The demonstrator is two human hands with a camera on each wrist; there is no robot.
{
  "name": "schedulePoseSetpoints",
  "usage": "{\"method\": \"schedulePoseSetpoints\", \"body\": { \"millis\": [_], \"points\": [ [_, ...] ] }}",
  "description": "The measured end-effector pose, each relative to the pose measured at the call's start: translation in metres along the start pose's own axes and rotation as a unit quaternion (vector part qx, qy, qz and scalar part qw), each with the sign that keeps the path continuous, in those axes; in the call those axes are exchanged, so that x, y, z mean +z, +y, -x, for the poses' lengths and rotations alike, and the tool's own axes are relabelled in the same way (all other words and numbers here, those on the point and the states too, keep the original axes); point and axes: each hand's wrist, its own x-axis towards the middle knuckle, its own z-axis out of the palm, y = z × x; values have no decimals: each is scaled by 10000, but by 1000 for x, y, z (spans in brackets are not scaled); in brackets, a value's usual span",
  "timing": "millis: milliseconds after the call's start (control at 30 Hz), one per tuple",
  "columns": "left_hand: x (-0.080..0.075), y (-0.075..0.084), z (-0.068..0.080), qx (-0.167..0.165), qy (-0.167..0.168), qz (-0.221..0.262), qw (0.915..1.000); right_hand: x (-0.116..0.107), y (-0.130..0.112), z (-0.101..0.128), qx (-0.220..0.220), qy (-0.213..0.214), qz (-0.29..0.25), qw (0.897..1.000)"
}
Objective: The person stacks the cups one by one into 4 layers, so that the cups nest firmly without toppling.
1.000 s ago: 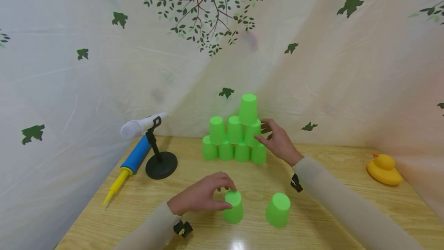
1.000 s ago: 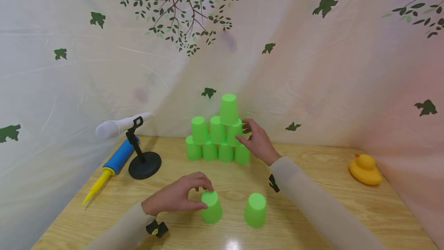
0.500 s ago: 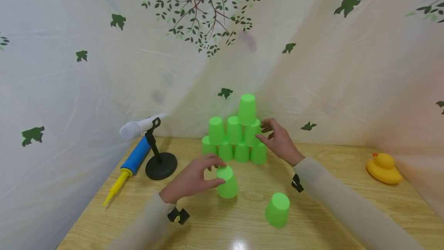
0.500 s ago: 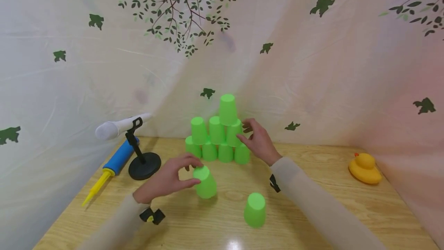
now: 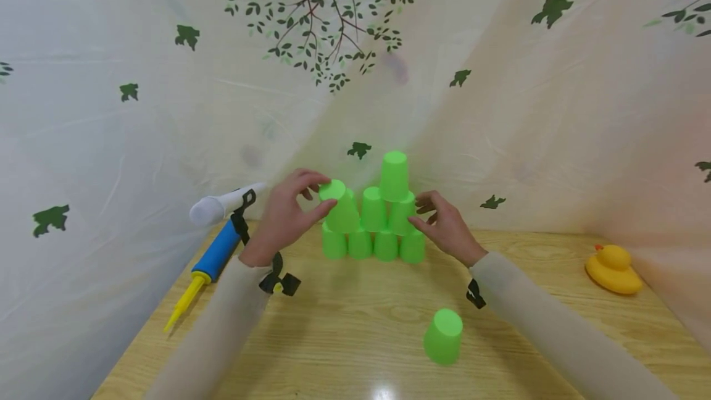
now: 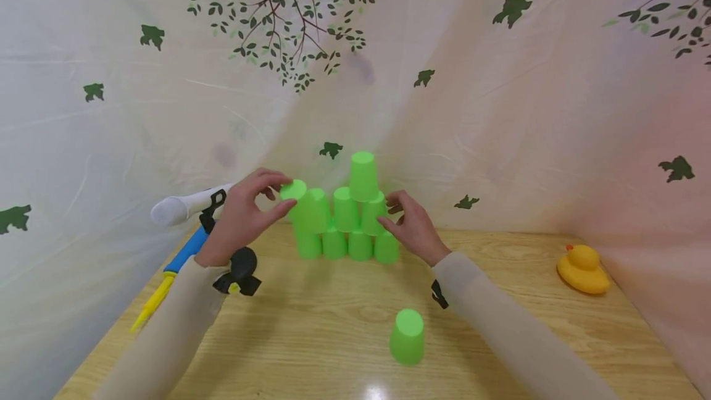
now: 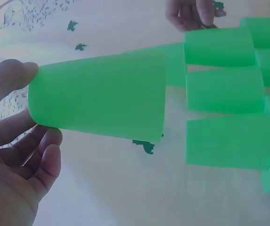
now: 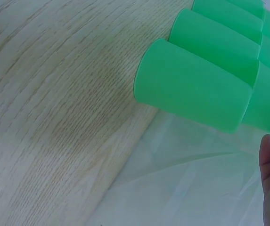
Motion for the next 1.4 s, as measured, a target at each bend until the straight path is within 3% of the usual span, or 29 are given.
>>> {"method": "schedulePoseSetpoints", "body": {
  "millis": [167,567,1033,1400],
  "points": [
    [1,-10,-19,-265,151,-59,9995,2,2,0,-99,-77,2,9999],
    [22,-34,-50,-696,-24,-149,9975,2,3,3,-130,-66,60,9999],
    [44,-47,-61,-1135,-287,94,9931,0,4,3,-51,-44,103,9999],
    [50,-50,-68,-1247,-406,82,9913,-1,4,2,-23,-81,64,9999]
  ]
}}
